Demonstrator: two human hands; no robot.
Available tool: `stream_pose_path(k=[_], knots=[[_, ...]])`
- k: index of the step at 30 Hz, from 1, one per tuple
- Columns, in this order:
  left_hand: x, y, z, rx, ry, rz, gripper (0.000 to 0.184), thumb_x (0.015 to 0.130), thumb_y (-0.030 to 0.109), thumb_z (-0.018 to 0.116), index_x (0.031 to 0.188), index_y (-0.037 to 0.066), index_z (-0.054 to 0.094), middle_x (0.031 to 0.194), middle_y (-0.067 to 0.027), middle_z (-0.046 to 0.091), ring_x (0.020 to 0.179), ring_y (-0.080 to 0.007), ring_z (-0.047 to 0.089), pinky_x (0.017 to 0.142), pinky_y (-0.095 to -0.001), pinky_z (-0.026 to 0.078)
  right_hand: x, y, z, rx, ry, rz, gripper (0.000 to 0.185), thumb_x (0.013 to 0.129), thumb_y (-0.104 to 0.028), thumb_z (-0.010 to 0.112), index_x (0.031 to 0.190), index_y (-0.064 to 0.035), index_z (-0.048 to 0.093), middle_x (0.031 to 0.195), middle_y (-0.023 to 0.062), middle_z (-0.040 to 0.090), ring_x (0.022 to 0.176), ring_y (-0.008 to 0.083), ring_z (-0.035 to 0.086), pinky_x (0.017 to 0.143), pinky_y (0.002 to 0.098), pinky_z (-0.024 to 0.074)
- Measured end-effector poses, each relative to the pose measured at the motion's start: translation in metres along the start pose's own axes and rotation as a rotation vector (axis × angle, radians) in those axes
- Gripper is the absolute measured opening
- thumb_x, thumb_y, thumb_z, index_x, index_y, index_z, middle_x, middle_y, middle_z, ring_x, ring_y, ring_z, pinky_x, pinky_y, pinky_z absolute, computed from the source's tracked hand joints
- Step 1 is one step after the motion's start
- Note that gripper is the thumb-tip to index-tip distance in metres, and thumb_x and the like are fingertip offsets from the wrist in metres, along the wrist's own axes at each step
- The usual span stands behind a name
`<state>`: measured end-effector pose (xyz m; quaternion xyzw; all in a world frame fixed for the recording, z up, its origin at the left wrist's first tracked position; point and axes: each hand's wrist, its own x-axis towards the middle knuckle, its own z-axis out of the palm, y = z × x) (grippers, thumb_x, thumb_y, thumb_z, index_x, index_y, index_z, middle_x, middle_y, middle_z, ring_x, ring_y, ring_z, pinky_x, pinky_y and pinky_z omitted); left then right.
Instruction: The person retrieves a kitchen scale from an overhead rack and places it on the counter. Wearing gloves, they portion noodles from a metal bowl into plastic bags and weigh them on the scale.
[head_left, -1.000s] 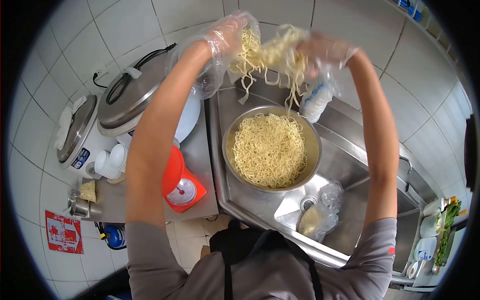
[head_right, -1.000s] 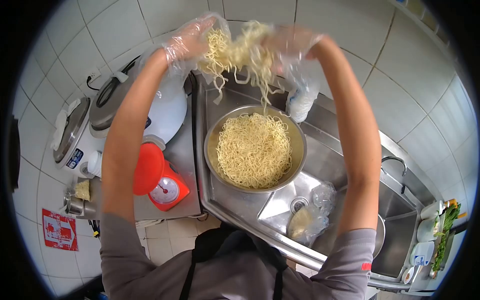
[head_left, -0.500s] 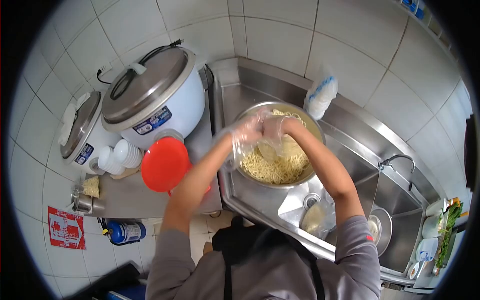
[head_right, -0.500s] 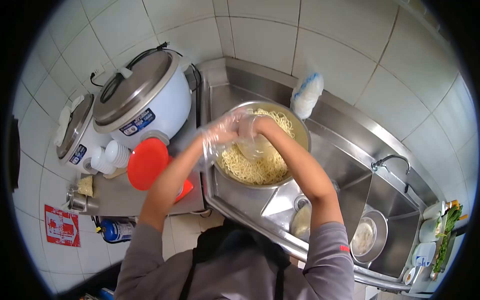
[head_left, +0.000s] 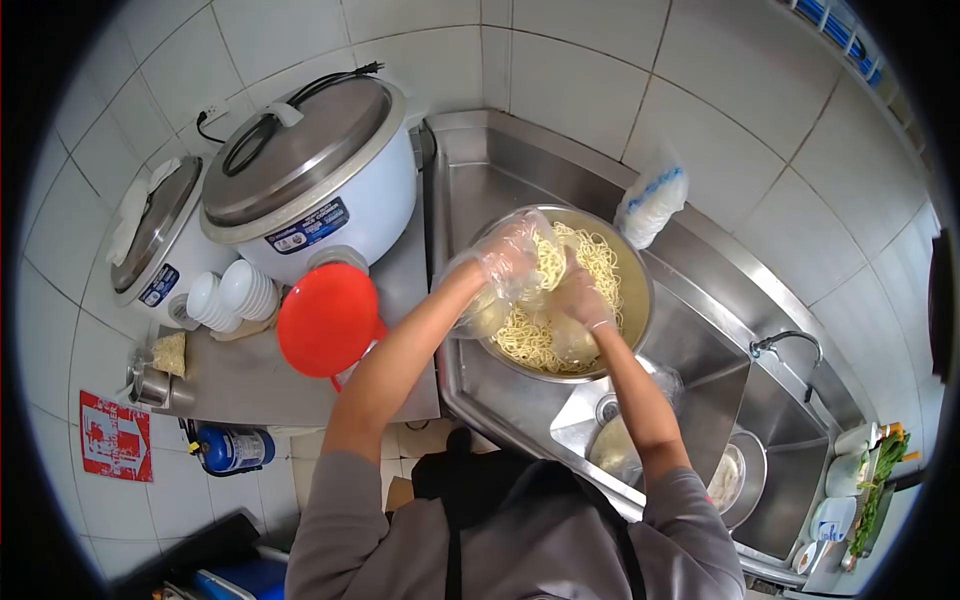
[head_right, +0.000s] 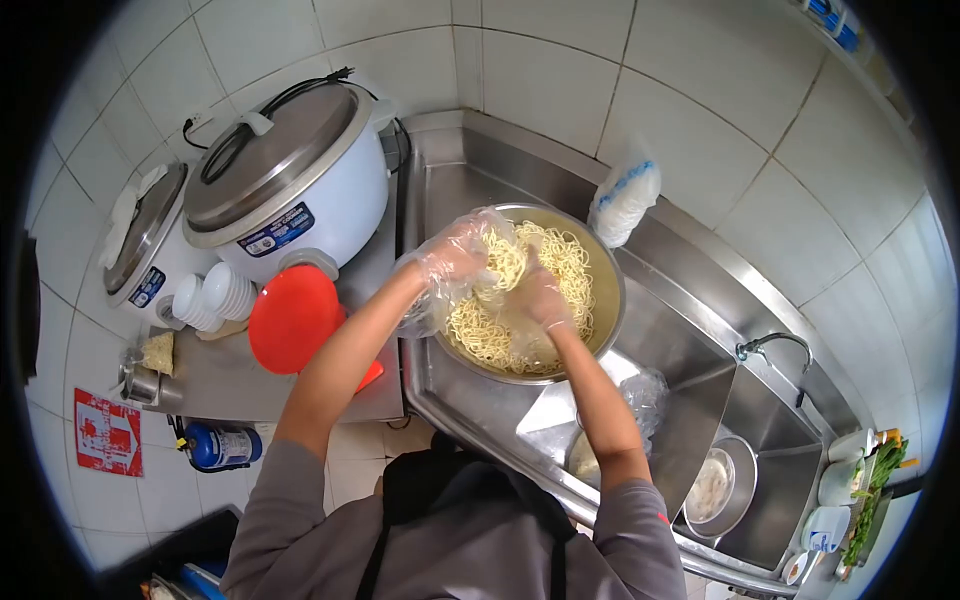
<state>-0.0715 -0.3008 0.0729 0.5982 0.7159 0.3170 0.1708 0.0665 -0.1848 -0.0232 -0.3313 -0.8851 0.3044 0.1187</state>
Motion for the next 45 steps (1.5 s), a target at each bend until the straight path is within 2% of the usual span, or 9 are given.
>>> stream_pose_path(k=[6, 10, 12, 14, 16, 23, 28, 33, 45], knots=[[-0.008, 0.042, -0.008, -0.445, -0.098, 0.060, 0.071, 0.072, 0.015, 0.063, 0.133, 0.000, 0.031, 0.126, -0.0208, 0.044, 0.116, -0.0296, 0.043, 0.099, -0.0317, 0.033, 0.010, -0.042, -0.080, 1.198, -0.131, 0.004, 0.041, 0.080, -0.017, 0.060, 0.112, 0.0059, 0.052, 0.098, 0.0210, 0.060, 0.084, 0.0179, 0.061, 0.073, 0.0318, 0.0520], [0.009, 0.003, 0.023, 0.008, 0.442, 0.221, 0.065, 0.073, 0.014, 0.064, 0.129, 0.000, 0.036, 0.121, -0.0204, 0.047, 0.115, -0.0286, 0.046, 0.098, -0.0322, 0.035, 0.000, -0.050, -0.057, 0.140, 0.113, -0.410, 0.031, 0.083, -0.023, 0.055, 0.106, -0.0029, 0.057, 0.099, 0.0132, 0.060, 0.080, 0.0176, 0.059, 0.077, 0.0302, 0.0494], [-0.002, 0.003, 0.005, -0.199, 0.209, 0.035, 0.064, 0.072, 0.015, 0.065, 0.127, -0.001, 0.036, 0.129, -0.0201, 0.041, 0.124, -0.0287, 0.038, 0.102, -0.0329, 0.031, 0.014, -0.050, -0.067, -0.244, -0.102, -0.562, 0.032, 0.083, -0.027, 0.055, 0.107, -0.0068, 0.058, 0.106, 0.0126, 0.059, 0.090, 0.0210, 0.058, 0.085, 0.0308, 0.0458], [-0.027, 0.047, -0.038, -0.403, -0.036, -0.126, 0.074, 0.073, 0.011, 0.061, 0.137, -0.002, 0.026, 0.139, -0.0191, 0.032, 0.130, -0.0276, 0.030, 0.105, -0.0305, 0.027, 0.013, -0.110, -0.134, -0.108, -0.648, -0.359, 0.037, 0.081, -0.027, 0.056, 0.113, -0.0080, 0.056, 0.116, 0.0155, 0.055, 0.102, 0.0244, 0.056, 0.092, 0.0315, 0.0421], [-0.020, 0.029, -0.033, -0.210, -0.005, -0.119, 0.078, 0.072, 0.012, 0.062, 0.138, 0.000, 0.023, 0.139, -0.0188, 0.032, 0.130, -0.0284, 0.029, 0.105, -0.0311, 0.026, 0.010, -0.124, -0.170, -0.010, -0.582, -0.148, 0.058, 0.077, -0.030, 0.061, 0.130, -0.0130, 0.043, 0.130, 0.0174, 0.045, 0.115, 0.0281, 0.049, 0.098, 0.0324, 0.0368], [-0.024, 0.018, -0.010, -0.285, 0.136, -0.080, 0.080, 0.072, 0.012, 0.061, 0.140, 0.001, 0.019, 0.144, -0.0189, 0.021, 0.135, -0.0274, 0.018, 0.108, -0.0308, 0.021, -0.011, -0.028, -0.054, 0.154, -0.144, -0.505, 0.099, 0.062, -0.029, 0.075, 0.141, -0.0065, 0.020, 0.135, 0.0213, 0.039, 0.120, 0.0316, 0.044, 0.103, 0.0350, 0.0318], [-0.019, -0.005, 0.006, -0.219, 0.169, -0.013, 0.086, 0.071, 0.020, 0.059, 0.138, -0.007, 0.012, 0.145, -0.0252, 0.011, 0.137, -0.0306, 0.008, 0.111, -0.0321, 0.010, 0.009, -0.032, -0.084, 0.272, -0.282, -0.220, 0.062, 0.069, -0.018, 0.067, 0.125, -0.0006, 0.047, 0.090, 0.0144, 0.064, 0.083, 0.0146, 0.061, 0.083, 0.0339, 0.0447], [-0.020, 0.007, 0.000, -0.185, 0.195, -0.055, 0.082, 0.070, 0.014, 0.059, 0.138, -0.004, 0.016, 0.142, -0.0242, 0.022, 0.130, -0.0292, 0.027, 0.105, -0.0306, 0.025, 0.018, -0.139, -0.187, 0.027, -0.207, -0.467, 0.026, 0.066, -0.013, 0.059, 0.086, 0.0018, 0.066, 0.078, 0.0064, 0.066, 0.067, 0.0118, 0.060, 0.065, 0.0287, 0.0492], [-0.030, -0.009, -0.001, -0.501, 0.287, -0.108, 0.066, 0.073, 0.010, 0.062, 0.133, 0.003, 0.037, 0.118, -0.0142, 0.053, 0.093, -0.0189, 0.057, 0.078, -0.0263, 0.047, 0.030, -0.142, -0.112, -0.188, -0.219, -0.366, 0.026, 0.062, -0.017, 0.062, 0.082, -0.0007, 0.066, 0.078, 0.0113, 0.065, 0.071, 0.0244, 0.061, 0.066, 0.0316, 0.0477]])
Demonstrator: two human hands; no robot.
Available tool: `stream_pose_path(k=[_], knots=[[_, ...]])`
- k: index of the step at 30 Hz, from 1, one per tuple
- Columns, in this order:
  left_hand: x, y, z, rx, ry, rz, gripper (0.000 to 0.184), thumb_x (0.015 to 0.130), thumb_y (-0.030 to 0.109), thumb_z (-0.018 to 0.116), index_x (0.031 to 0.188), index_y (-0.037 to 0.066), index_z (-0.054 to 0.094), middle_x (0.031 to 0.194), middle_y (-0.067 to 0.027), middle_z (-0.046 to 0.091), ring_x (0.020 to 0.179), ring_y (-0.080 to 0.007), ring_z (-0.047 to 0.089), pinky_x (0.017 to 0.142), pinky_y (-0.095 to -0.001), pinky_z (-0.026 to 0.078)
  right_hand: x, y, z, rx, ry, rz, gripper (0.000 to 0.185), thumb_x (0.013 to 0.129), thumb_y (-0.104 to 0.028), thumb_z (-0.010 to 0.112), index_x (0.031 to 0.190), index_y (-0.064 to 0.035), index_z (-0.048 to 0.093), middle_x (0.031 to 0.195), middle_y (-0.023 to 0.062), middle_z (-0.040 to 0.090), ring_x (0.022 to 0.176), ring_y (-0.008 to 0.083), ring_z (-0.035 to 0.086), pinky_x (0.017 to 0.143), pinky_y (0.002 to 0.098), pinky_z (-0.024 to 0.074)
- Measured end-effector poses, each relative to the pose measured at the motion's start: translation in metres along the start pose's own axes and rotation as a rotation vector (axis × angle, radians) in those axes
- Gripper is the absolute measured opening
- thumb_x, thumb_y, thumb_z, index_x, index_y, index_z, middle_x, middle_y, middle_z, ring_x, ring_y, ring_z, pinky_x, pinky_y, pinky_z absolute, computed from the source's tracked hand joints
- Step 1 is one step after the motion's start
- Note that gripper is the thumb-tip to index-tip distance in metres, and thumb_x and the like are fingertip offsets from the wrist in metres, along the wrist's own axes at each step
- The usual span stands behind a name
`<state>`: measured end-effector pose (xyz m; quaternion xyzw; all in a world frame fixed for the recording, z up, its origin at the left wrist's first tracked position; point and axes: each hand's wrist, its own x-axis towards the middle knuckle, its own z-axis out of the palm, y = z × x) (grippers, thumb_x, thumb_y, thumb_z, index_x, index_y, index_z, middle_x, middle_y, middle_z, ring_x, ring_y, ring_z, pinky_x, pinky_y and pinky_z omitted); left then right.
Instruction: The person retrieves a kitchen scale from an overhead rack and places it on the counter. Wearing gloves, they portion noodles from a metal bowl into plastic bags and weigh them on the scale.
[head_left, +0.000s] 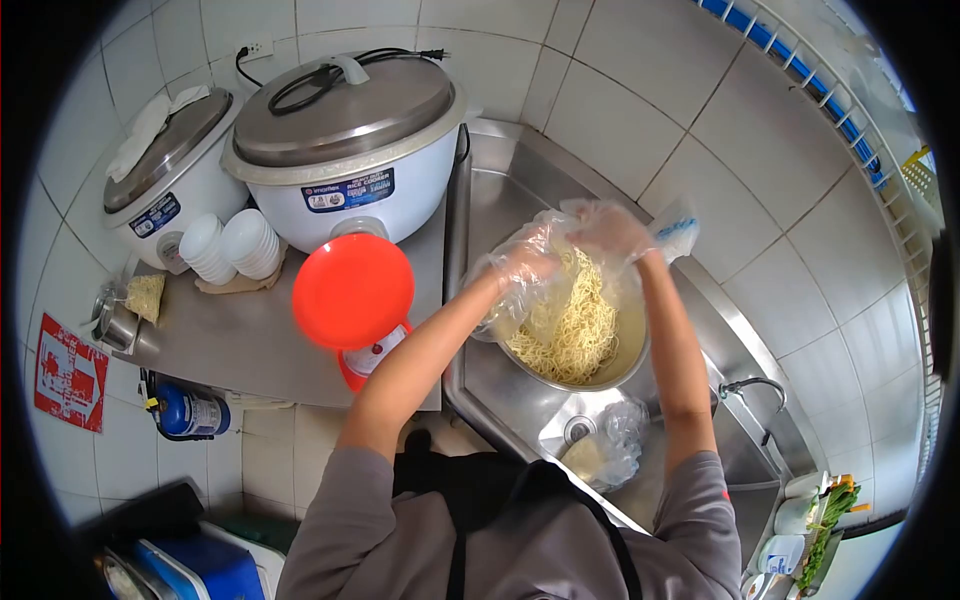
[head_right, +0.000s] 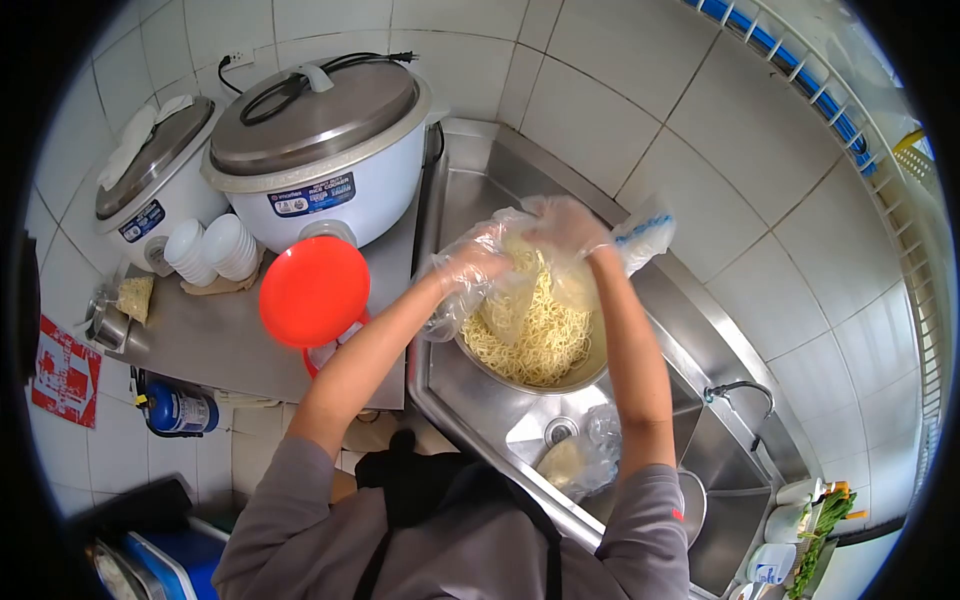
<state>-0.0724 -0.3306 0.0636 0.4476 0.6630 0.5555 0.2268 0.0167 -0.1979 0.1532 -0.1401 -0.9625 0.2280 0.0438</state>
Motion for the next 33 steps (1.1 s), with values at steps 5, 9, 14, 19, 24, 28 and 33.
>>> stream_pose_path(k=[5, 9, 14, 19, 24, 28, 33], knots=[[-0.013, 0.026, -0.014, 0.236, 0.092, 0.061, 0.068, 0.075, 0.009, 0.062, 0.136, 0.004, 0.033, 0.112, -0.0109, 0.058, 0.099, -0.0159, 0.054, 0.085, -0.0259, 0.044, 0.029, 0.078, 0.044, -0.790, 0.010, -0.290, 0.017, 0.060, -0.020, 0.061, 0.072, -0.0081, 0.064, 0.073, 0.0126, 0.061, 0.071, 0.0301, 0.059, 0.068, 0.0360, 0.0478], [-0.033, 0.075, -0.054, -0.133, -0.063, -0.081, 0.070, 0.073, 0.002, 0.060, 0.136, 0.001, 0.030, 0.113, -0.0127, 0.056, 0.090, -0.0116, 0.054, 0.076, -0.0238, 0.046, -0.008, -0.027, -0.022, -0.169, 0.077, -0.004, 0.020, 0.069, -0.021, 0.061, 0.078, -0.0047, 0.066, 0.069, 0.0156, 0.061, 0.061, 0.0267, 0.057, 0.061, 0.0345, 0.0466], [-0.084, 0.154, -0.115, -0.255, 0.197, -0.093, 0.054, 0.078, 0.001, 0.054, 0.131, 0.009, 0.044, 0.093, -0.0008, 0.057, 0.064, -0.0061, 0.049, 0.049, -0.0217, 0.042, 0.000, -0.096, -0.066, 0.197, 0.098, -0.220, 0.029, 0.073, -0.030, 0.063, 0.072, -0.0011, 0.065, 0.058, 0.0087, 0.057, 0.053, 0.0153, 0.052, 0.052, 0.0304, 0.0421], [-0.124, 0.165, -0.178, -0.028, 0.290, 0.040, 0.053, 0.076, 0.003, 0.052, 0.129, 0.008, 0.046, 0.092, 0.0011, 0.058, 0.060, -0.0035, 0.044, 0.050, -0.0181, 0.037, 0.018, -0.164, -0.060, 0.272, 0.008, -0.347, 0.026, 0.076, -0.025, 0.062, 0.083, -0.0006, 0.066, 0.057, 0.0007, 0.053, 0.050, 0.0085, 0.047, 0.047, 0.0271, 0.0379], [-0.162, 0.169, -0.205, 0.318, 0.384, -0.191, 0.058, 0.075, 0.005, 0.051, 0.132, 0.012, 0.044, 0.071, 0.0042, 0.054, 0.051, -0.0030, 0.039, 0.049, -0.0182, 0.035, 0.068, -0.189, 0.002, 0.253, -0.039, -0.553, 0.027, 0.076, -0.026, 0.060, 0.079, 0.0003, 0.065, 0.057, 0.0023, 0.055, 0.051, 0.0095, 0.050, 0.049, 0.0263, 0.0409], [-0.184, 0.155, -0.213, 0.278, 0.327, -0.347, 0.062, 0.076, 0.011, 0.056, 0.135, 0.008, 0.037, 0.069, 0.0028, 0.050, 0.062, -0.0070, 0.047, 0.058, -0.0224, 0.042, 0.066, -0.211, 0.020, 0.144, -0.097, -0.596, 0.026, 0.077, -0.025, 0.059, 0.077, 0.0003, 0.064, 0.056, 0.0026, 0.055, 0.052, 0.0099, 0.052, 0.050, 0.0268, 0.0427], [-0.204, 0.158, -0.197, 0.053, 0.391, -0.342, 0.065, 0.077, 0.015, 0.057, 0.137, 0.010, 0.034, 0.064, 0.0032, 0.042, 0.057, -0.0089, 0.044, 0.051, -0.0239, 0.042, 0.067, -0.211, 0.023, 0.248, -0.185, -0.630, 0.036, 0.079, -0.034, 0.060, 0.077, 0.0013, 0.062, 0.060, 0.0037, 0.056, 0.052, 0.0109, 0.052, 0.051, 0.0269, 0.0440]])
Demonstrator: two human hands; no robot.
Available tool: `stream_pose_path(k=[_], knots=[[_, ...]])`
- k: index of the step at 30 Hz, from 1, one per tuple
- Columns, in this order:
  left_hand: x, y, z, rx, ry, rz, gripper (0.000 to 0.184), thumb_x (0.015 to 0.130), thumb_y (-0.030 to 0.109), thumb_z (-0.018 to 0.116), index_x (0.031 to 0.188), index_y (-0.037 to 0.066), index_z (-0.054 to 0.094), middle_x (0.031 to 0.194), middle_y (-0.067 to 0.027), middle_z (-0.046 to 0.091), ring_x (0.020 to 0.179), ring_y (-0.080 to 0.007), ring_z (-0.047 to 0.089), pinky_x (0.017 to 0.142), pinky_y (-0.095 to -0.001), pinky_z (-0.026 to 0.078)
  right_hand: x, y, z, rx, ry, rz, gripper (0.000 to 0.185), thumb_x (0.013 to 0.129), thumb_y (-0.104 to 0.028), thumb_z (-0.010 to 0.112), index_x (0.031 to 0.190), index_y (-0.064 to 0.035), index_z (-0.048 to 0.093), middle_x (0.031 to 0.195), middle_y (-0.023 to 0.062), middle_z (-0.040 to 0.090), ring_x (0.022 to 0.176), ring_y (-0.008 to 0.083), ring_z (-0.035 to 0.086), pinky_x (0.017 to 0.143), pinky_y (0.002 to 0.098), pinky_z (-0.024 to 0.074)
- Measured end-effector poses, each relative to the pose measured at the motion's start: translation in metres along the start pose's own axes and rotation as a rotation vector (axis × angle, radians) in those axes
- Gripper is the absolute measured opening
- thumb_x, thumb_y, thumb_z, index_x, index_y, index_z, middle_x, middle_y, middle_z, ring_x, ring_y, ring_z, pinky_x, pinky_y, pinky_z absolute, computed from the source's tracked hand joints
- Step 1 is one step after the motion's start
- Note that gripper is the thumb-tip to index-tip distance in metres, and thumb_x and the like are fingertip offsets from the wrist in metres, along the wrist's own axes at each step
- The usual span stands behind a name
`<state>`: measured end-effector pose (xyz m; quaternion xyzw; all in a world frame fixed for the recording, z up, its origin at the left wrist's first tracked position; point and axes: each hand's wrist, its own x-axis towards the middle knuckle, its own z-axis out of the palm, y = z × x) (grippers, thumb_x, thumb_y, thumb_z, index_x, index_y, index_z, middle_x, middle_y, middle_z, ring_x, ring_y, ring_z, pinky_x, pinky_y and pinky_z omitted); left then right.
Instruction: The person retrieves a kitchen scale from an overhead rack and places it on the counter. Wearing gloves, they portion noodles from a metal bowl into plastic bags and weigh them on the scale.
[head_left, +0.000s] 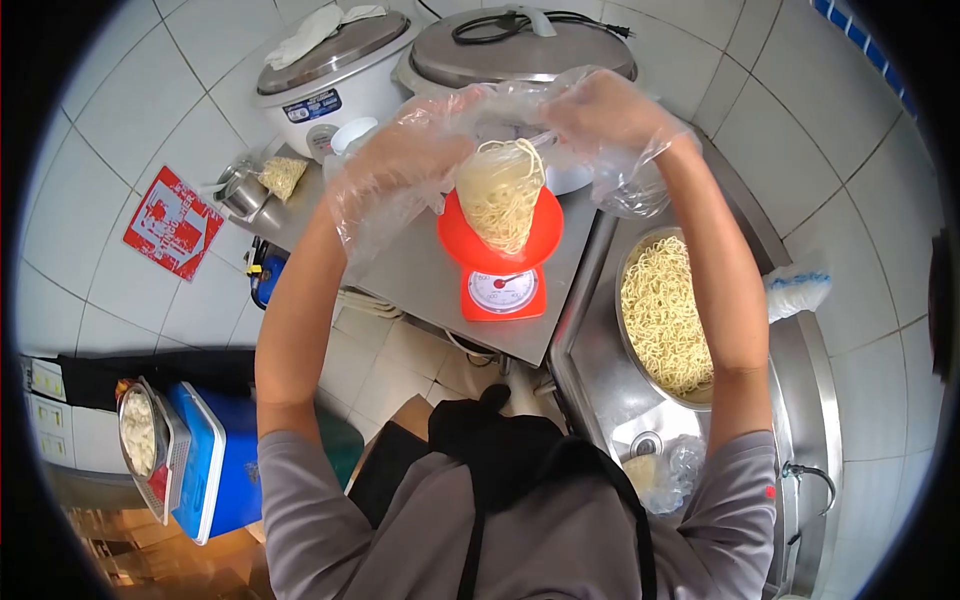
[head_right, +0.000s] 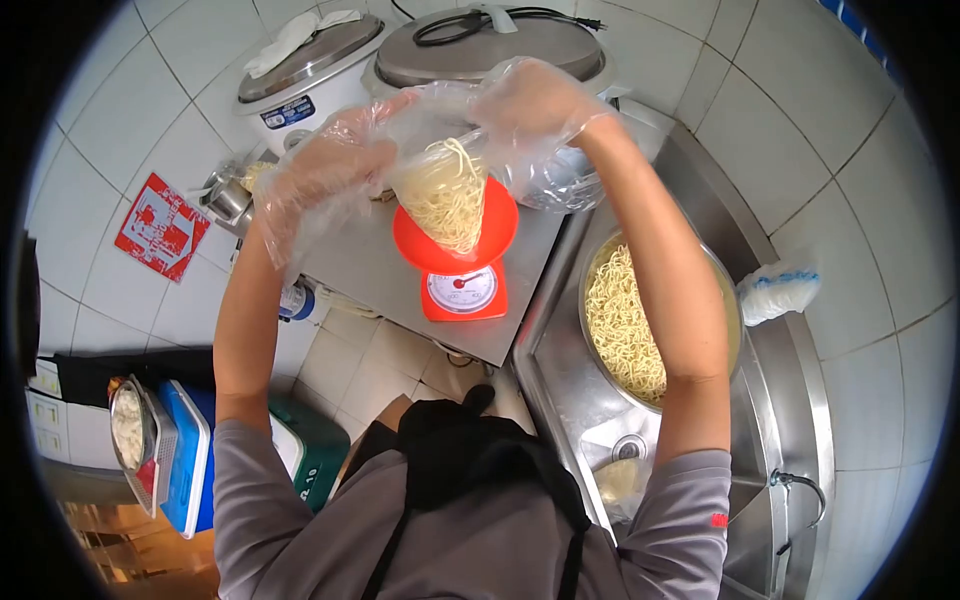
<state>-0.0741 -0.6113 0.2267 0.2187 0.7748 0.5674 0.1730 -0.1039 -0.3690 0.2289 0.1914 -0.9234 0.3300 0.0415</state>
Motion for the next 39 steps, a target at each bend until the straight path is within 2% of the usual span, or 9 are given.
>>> stream_pose_path(k=[10, 13, 17, 20, 25, 29, 32, 35, 39], knots=[[0.022, -0.013, -0.005, 0.241, 0.110, 0.079, 0.058, 0.080, 0.030, 0.064, 0.132, 0.012, 0.044, 0.066, 0.0035, 0.050, 0.050, -0.0065, 0.038, 0.050, -0.0217, 0.038, -0.042, -0.010, -0.012, 0.112, 0.139, 0.187, 0.045, 0.076, -0.045, 0.063, 0.067, -0.0004, 0.061, 0.059, 0.0054, 0.056, 0.053, 0.0129, 0.049, 0.052, 0.0284, 0.0399], [0.019, -0.002, -0.006, 0.364, 0.108, 0.047, 0.058, 0.080, 0.033, 0.062, 0.132, 0.014, 0.044, 0.073, -0.0011, 0.053, 0.054, -0.0095, 0.045, 0.048, -0.0254, 0.044, -0.055, -0.012, -0.004, 0.125, 0.260, 0.132, 0.048, 0.073, -0.049, 0.065, 0.078, -0.0012, 0.068, 0.065, 0.0067, 0.062, 0.062, 0.0160, 0.058, 0.056, 0.0277, 0.0441], [0.028, -0.016, -0.017, 0.402, 0.097, -0.002, 0.055, 0.081, 0.032, 0.059, 0.132, 0.019, 0.044, 0.082, -0.0046, 0.057, 0.057, -0.0118, 0.051, 0.047, -0.0276, 0.048, -0.066, -0.021, 0.020, -0.111, 0.142, 0.178, 0.100, 0.065, -0.045, 0.075, 0.138, 0.0022, 0.024, 0.098, 0.0200, 0.064, 0.101, 0.0229, 0.059, 0.088, 0.0295, 0.0421], [0.017, -0.005, -0.008, 0.381, 0.144, 0.057, 0.056, 0.080, 0.024, 0.061, 0.132, 0.011, 0.044, 0.067, 0.0019, 0.052, 0.050, -0.0063, 0.041, 0.049, -0.0224, 0.039, -0.066, -0.005, 0.047, 0.016, 0.242, 0.141, 0.103, 0.065, -0.045, 0.075, 0.137, 0.0060, 0.021, 0.096, 0.0204, 0.064, 0.098, 0.0250, 0.060, 0.087, 0.0301, 0.0430], [0.037, -0.032, -0.017, 0.388, 0.082, 0.170, 0.056, 0.078, 0.013, 0.055, 0.133, 0.006, 0.041, 0.070, 0.0007, 0.055, 0.055, -0.0069, 0.048, 0.053, -0.0225, 0.043, -0.047, 0.001, 0.080, -0.138, 0.361, 0.012, 0.065, 0.076, -0.009, 0.060, 0.132, 0.0072, 0.032, 0.071, 0.0095, 0.066, 0.069, 0.0163, 0.063, 0.072, 0.0294, 0.0487], [0.032, -0.008, -0.010, 0.222, -0.013, 0.172, 0.059, 0.077, 0.010, 0.054, 0.134, 0.004, 0.039, 0.071, 0.0010, 0.055, 0.058, -0.0077, 0.050, 0.056, -0.0229, 0.044, -0.023, -0.020, 0.035, -0.019, 0.556, -0.173, 0.045, 0.077, -0.009, 0.056, 0.121, -0.0003, 0.049, 0.074, 0.0094, 0.066, 0.071, 0.0140, 0.062, 0.069, 0.0283, 0.0485], [0.041, -0.013, -0.017, 0.386, 0.018, 0.076, 0.054, 0.078, 0.013, 0.055, 0.131, 0.007, 0.043, 0.103, -0.0049, 0.057, 0.079, -0.0081, 0.054, 0.069, -0.0260, 0.048, -0.015, -0.052, -0.004, -0.143, 0.539, -0.208, 0.039, 0.080, -0.014, 0.056, 0.117, -0.0029, 0.055, 0.082, 0.0115, 0.067, 0.080, 0.0147, 0.063, 0.073, 0.0297, 0.0483], [0.036, -0.017, -0.012, 0.188, 0.067, 0.095, 0.060, 0.079, 0.016, 0.056, 0.134, 0.007, 0.037, 0.099, -0.0044, 0.058, 0.081, -0.0088, 0.054, 0.071, -0.0251, 0.047, -0.021, -0.085, -0.036, 0.095, 0.658, -0.148, 0.029, 0.082, -0.018, 0.057, 0.106, -0.0027, 0.060, 0.084, 0.0112, 0.065, 0.084, 0.0172, 0.061, 0.076, 0.0301, 0.0485], [0.035, -0.014, -0.010, 0.155, 0.070, 0.212, 0.065, 0.077, 0.016, 0.060, 0.136, 0.005, 0.035, 0.105, -0.0064, 0.057, 0.063, -0.0084, 0.049, 0.061, -0.0234, 0.045, -0.007, -0.079, -0.107, 0.516, 0.779, -0.434, 0.026, 0.086, -0.017, 0.055, 0.107, -0.0021, 0.058, 0.096, 0.0122, 0.063, 0.091, 0.0196, 0.060, 0.082, 0.0298, 0.0493]])
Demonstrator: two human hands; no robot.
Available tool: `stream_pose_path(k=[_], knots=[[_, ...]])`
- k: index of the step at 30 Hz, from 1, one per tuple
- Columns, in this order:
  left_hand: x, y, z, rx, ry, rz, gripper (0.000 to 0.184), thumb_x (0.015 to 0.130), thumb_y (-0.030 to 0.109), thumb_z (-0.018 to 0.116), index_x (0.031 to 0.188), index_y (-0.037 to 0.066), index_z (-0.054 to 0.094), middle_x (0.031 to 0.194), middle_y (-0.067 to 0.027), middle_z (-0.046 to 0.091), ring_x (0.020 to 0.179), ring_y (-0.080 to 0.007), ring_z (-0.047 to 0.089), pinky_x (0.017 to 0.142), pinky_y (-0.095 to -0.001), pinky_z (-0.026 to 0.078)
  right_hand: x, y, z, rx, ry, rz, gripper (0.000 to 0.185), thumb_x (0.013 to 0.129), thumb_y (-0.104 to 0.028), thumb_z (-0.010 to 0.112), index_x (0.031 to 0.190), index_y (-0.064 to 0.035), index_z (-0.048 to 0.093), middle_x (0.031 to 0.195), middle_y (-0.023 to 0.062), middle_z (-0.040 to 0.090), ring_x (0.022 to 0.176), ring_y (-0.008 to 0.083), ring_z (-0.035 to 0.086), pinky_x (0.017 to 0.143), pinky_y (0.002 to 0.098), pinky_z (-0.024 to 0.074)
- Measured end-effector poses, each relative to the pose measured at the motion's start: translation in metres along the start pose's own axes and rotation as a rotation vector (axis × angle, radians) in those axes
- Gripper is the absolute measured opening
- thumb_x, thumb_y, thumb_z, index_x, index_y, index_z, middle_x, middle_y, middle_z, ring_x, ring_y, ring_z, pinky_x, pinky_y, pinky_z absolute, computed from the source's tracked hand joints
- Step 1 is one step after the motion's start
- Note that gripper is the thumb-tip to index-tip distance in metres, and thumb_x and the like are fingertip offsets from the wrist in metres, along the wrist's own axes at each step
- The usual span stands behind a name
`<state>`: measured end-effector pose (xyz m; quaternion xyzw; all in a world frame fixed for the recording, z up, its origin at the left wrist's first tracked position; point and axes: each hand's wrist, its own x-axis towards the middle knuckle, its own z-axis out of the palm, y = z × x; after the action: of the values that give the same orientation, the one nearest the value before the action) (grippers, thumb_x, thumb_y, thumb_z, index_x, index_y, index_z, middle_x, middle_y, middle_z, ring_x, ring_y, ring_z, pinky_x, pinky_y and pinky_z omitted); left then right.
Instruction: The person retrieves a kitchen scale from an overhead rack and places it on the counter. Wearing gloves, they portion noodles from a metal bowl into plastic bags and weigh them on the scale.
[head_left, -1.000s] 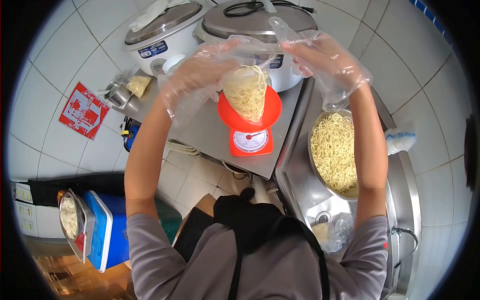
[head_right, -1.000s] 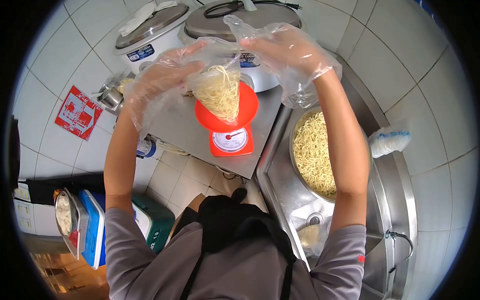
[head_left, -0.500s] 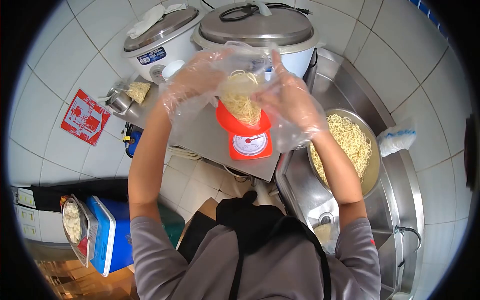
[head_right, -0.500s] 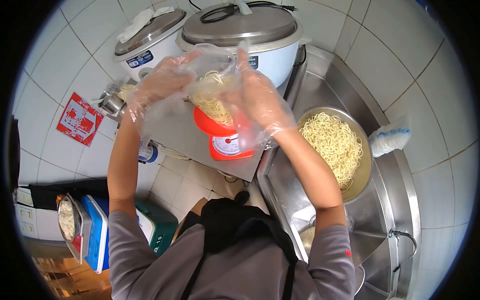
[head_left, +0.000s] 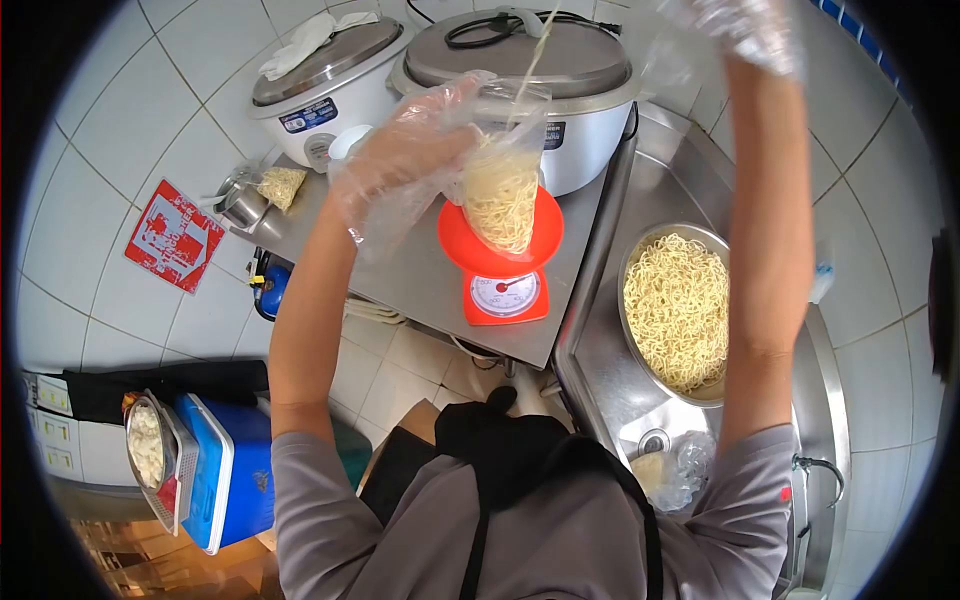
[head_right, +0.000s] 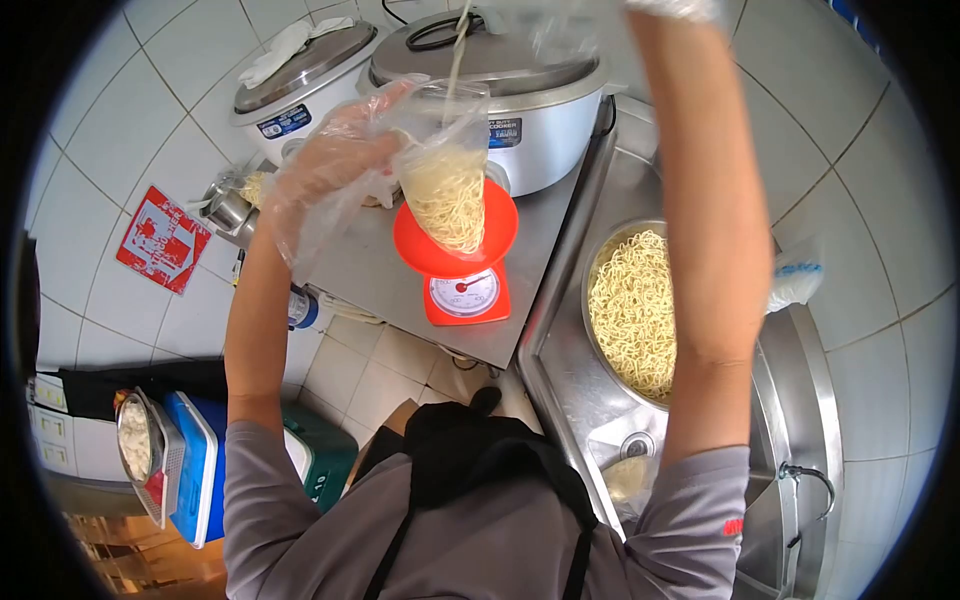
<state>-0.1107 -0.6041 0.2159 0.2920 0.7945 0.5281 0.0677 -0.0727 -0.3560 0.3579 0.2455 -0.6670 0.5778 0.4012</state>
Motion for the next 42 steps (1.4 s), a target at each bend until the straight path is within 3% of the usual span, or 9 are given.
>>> stream_pose_path(k=[4, 14, 20, 23, 27, 28, 35, 39, 42], knots=[[-0.009, -0.001, -0.001, -0.055, 0.038, 0.023, 0.071, 0.076, 0.022, 0.063, 0.137, 0.006, 0.032, 0.126, -0.0051, 0.048, 0.080, -0.0105, 0.051, 0.068, -0.0243, 0.043, 0.027, -0.028, -0.051, 0.185, -0.113, -0.741, 0.028, 0.085, -0.021, 0.056, 0.108, -0.0032, 0.058, 0.102, 0.0124, 0.062, 0.093, 0.0221, 0.060, 0.083, 0.0335, 0.0499], [-0.001, -0.003, 0.006, 0.003, 0.004, -0.053, 0.061, 0.076, 0.017, 0.063, 0.132, 0.006, 0.042, 0.092, -0.0047, 0.060, 0.072, -0.0077, 0.050, 0.064, -0.0227, 0.043, -0.201, -0.034, -0.218, -0.858, -0.094, 0.335, 0.025, 0.086, -0.025, 0.055, 0.097, -0.0045, 0.063, 0.085, 0.0089, 0.063, 0.080, 0.0166, 0.057, 0.074, 0.0301, 0.0468], [-0.008, 0.011, 0.016, 0.167, 0.168, -0.012, 0.068, 0.077, 0.028, 0.065, 0.135, 0.006, 0.037, 0.080, -0.0037, 0.059, 0.064, -0.0086, 0.051, 0.062, -0.0256, 0.046, -0.143, -0.052, -0.211, -0.935, 0.095, 0.091, 0.026, 0.086, -0.028, 0.054, 0.090, -0.0053, 0.065, 0.076, 0.0068, 0.063, 0.073, 0.0133, 0.056, 0.068, 0.0280, 0.0449], [-0.022, 0.014, 0.012, 0.299, 0.221, -0.004, 0.068, 0.080, 0.031, 0.065, 0.135, 0.003, 0.036, 0.128, -0.0109, 0.047, 0.057, -0.0075, 0.044, 0.058, -0.0227, 0.044, -0.115, -0.047, -0.196, -0.929, 0.166, -0.026, 0.027, 0.086, -0.030, 0.054, 0.087, -0.0057, 0.067, 0.071, 0.0058, 0.063, 0.069, 0.0116, 0.055, 0.065, 0.0270, 0.0439], [-0.043, 0.017, -0.002, 0.322, 0.279, -0.013, 0.067, 0.081, 0.035, 0.063, 0.135, 0.004, 0.036, 0.125, -0.0105, 0.049, 0.056, -0.0074, 0.045, 0.058, -0.0231, 0.043, -0.191, 0.006, -0.181, -1.160, -0.242, 0.675, 0.023, 0.086, -0.022, 0.057, 0.084, -0.0030, 0.068, 0.083, 0.0123, 0.066, 0.070, 0.0166, 0.062, 0.069, 0.0302, 0.0485], [-0.047, 0.018, -0.006, 0.329, 0.297, -0.002, 0.067, 0.082, 0.036, 0.062, 0.135, 0.004, 0.036, 0.124, -0.0102, 0.049, 0.056, -0.0074, 0.045, 0.058, -0.0231, 0.042, -0.225, 0.040, -0.199, -1.120, -0.386, 0.352, 0.020, 0.084, -0.020, 0.058, 0.079, -0.0017, 0.067, 0.072, 0.0096, 0.064, 0.061, 0.0183, 0.058, 0.063, 0.0311, 0.0473], [-0.057, 0.026, -0.004, 0.356, 0.364, 0.034, 0.051, 0.084, 0.035, 0.060, 0.125, 0.007, 0.048, 0.115, -0.0100, 0.054, 0.071, -0.0130, 0.053, 0.070, -0.0270, 0.045, -0.252, 0.056, -0.115, -0.802, -0.114, 0.629, 0.041, 0.080, -0.037, 0.061, 0.098, -0.0015, 0.065, 0.079, 0.0150, 0.066, 0.070, 0.0240, 0.063, 0.069, 0.0316, 0.0485], [-0.045, 0.015, 0.009, 0.894, 0.347, 0.430, 0.042, 0.084, 0.030, 0.059, 0.122, 0.012, 0.050, 0.111, -0.0145, 0.052, 0.096, -0.0233, 0.053, 0.084, -0.0347, 0.044, -0.245, 0.094, -0.022, -0.965, -0.148, -0.122, 0.062, 0.072, -0.045, 0.067, 0.108, 0.0055, 0.058, 0.088, 0.0183, 0.065, 0.080, 0.0276, 0.063, 0.070, 0.0340, 0.0491], [-0.045, 0.013, 0.019, 0.931, 0.290, 0.274, 0.045, 0.082, 0.025, 0.061, 0.124, 0.015, 0.048, 0.122, -0.0160, 0.043, 0.110, -0.0304, 0.047, 0.092, -0.0395, 0.040, -0.227, 0.081, 0.024, -0.818, -0.576, 0.422, 0.049, 0.076, -0.041, 0.063, 0.103, -0.0002, 0.058, 0.094, 0.0182, 0.064, 0.087, 0.0286, 0.062, 0.078, 0.0415, 0.0458]])
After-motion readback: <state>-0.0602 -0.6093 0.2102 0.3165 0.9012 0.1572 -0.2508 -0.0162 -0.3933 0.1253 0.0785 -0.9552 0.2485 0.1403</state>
